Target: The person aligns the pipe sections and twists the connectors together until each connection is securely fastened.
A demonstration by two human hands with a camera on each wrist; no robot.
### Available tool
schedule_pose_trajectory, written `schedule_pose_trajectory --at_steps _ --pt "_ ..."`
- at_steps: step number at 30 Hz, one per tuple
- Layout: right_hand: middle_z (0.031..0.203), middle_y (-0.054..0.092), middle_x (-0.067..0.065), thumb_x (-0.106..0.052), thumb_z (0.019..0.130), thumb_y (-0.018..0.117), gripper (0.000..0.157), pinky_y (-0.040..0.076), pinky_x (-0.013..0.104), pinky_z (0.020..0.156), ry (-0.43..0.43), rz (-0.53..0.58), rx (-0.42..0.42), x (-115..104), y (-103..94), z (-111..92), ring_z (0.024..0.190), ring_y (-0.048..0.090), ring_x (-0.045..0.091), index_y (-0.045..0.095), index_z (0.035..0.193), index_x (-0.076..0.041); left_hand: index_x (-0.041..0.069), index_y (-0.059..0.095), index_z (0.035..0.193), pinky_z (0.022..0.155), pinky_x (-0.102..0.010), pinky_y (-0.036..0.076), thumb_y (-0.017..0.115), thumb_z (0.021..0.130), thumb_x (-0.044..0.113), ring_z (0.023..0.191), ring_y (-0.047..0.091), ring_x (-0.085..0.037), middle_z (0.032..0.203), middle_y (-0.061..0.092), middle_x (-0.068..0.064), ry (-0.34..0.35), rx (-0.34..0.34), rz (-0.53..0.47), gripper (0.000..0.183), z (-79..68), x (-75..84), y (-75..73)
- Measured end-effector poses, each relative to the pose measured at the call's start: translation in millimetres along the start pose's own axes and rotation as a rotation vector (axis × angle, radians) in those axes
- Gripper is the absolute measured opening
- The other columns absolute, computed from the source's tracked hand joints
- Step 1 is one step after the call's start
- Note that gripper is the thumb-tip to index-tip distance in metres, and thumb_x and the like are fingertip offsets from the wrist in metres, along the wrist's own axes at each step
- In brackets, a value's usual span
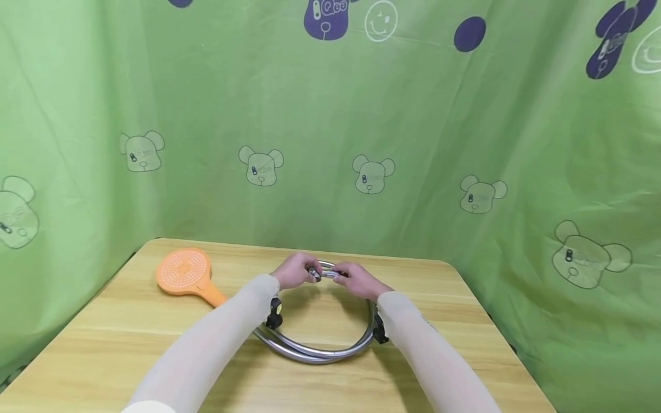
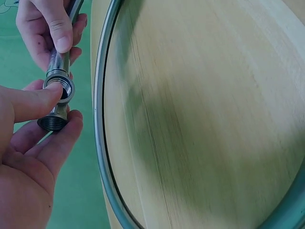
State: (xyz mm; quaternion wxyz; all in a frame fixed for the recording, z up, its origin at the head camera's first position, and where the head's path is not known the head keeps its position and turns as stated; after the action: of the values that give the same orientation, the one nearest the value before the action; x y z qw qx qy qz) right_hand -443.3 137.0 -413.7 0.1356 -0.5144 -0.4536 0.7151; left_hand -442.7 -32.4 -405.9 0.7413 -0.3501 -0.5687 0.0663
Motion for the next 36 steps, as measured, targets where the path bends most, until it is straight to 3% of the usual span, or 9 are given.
schedule_pose_trajectory --at_steps 10,14,19,26,36 --pt "0.108 0.067 0.021 -0.015 0.101 0.059 0.030 0.049 0.031 0.078 -0.005 0.086 -0.016 -2.1 -6.2 -2.2 0.083 0.054 0.015 0.066 0.129 -0.008 0.012 0.069 0.111 0.099 -0.043 0.052 0.076 0.081 -0.002 0.096 0.065 -0.017 0.106 0.073 -0.002 -0.005 0.051 0.054 0.034 0.4 2.5 -2.7" --pt "0.098 0.064 0.016 -0.013 0.100 0.060 0.029 0.046 0.029 0.073 0.007 0.141 0.001 -1.5 -7.6 -3.7 0.079 0.051 0.015 0.062 0.128 -0.007 0.010 0.070 0.112 0.098 -0.043 0.052 0.076 0.081 -0.002 0.095 0.066 -0.017 0.104 0.074 -0.002 0.001 0.047 0.061 0.034 2.7 3.3 -2.8" --pt "0.089 0.055 0.002 -0.012 0.098 0.063 0.018 0.043 0.029 0.074 0.016 0.185 0.018 3.8 -7.4 -3.7 0.080 0.048 0.015 0.058 0.114 -0.005 0.009 0.071 0.112 0.094 -0.041 0.055 0.076 0.080 -0.004 0.091 0.066 -0.016 0.101 0.074 -0.002 0.018 0.035 0.062 0.034 4.8 4.1 -1.2" --pt "0.094 0.062 0.004 -0.011 0.096 0.065 0.011 0.046 0.032 0.080 0.005 0.178 0.011 8.1 -5.6 -2.6 0.086 0.054 0.017 0.064 0.107 -0.009 0.010 0.073 0.108 0.090 -0.037 0.056 0.075 0.080 -0.005 0.087 0.066 -0.014 0.097 0.074 0.001 0.026 0.002 0.063 0.032 4.9 3.9 1.0" --pt "0.091 0.060 0.003 -0.016 0.099 0.062 0.014 0.044 0.030 0.075 -0.012 0.165 -0.034 4.0 -3.9 -2.1 0.084 0.051 0.016 0.067 0.108 -0.007 0.009 0.073 0.106 0.088 -0.037 0.056 0.076 0.079 -0.005 0.085 0.066 -0.014 0.094 0.074 0.001 0.047 -0.001 0.046 0.030 1.0 1.3 0.0"
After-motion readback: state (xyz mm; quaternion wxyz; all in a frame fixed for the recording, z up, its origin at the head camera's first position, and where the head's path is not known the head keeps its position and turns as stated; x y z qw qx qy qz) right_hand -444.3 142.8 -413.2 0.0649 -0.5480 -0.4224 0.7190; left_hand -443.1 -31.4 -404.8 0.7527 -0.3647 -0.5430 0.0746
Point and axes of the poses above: each hand's wrist, its own z-axis towards the middle knuckle, its own y-axis out of the palm, x = y × z, the point moved 6 cm from there along z, towards the middle knuckle
